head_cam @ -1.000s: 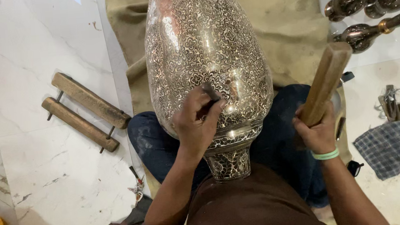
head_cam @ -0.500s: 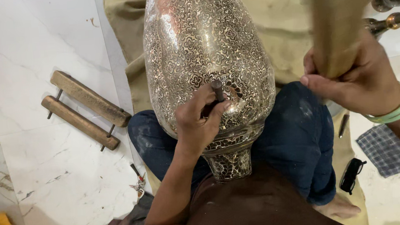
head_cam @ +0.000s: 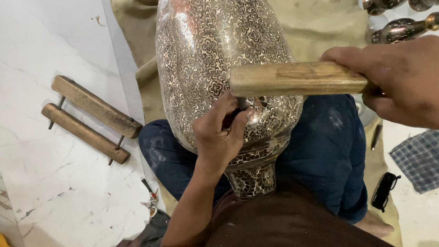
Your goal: The person sits cross-legged on the floor holding a large engraved brass vessel on their lap. They hold a small punch against the vessel's surface with one hand and repeatedly strike it with a wooden mallet held in the other hand, repositioning the punch across the pattern to work the decoration.
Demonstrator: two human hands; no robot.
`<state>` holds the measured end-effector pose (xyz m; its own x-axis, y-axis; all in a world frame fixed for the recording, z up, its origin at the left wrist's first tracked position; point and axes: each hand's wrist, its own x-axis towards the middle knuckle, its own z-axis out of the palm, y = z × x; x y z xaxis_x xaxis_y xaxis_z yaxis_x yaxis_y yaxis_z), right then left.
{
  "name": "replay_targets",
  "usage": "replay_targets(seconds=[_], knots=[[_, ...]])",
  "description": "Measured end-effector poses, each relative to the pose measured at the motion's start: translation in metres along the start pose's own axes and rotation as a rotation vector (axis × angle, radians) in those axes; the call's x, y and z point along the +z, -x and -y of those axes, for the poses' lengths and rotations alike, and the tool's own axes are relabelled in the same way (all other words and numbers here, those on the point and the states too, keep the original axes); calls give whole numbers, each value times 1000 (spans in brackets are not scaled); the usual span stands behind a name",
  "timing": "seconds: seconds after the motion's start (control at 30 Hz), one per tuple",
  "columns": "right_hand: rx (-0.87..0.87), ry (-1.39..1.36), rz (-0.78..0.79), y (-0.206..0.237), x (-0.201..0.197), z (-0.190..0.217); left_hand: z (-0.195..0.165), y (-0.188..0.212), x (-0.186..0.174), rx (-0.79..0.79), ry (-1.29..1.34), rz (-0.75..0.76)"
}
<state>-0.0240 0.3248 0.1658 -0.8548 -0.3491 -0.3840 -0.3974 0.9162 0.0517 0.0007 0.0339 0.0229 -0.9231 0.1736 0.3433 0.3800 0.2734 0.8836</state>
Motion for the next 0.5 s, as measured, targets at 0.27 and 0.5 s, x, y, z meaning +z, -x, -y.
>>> replay_targets(seconds=[0.27, 0.5], knots=[[124, -363, 65, 1, 6, -4, -4, -1, 0, -25, -51, -8], [210, -72, 219, 4, 12, -7, -7, -2, 0, -22, -62, -9]])
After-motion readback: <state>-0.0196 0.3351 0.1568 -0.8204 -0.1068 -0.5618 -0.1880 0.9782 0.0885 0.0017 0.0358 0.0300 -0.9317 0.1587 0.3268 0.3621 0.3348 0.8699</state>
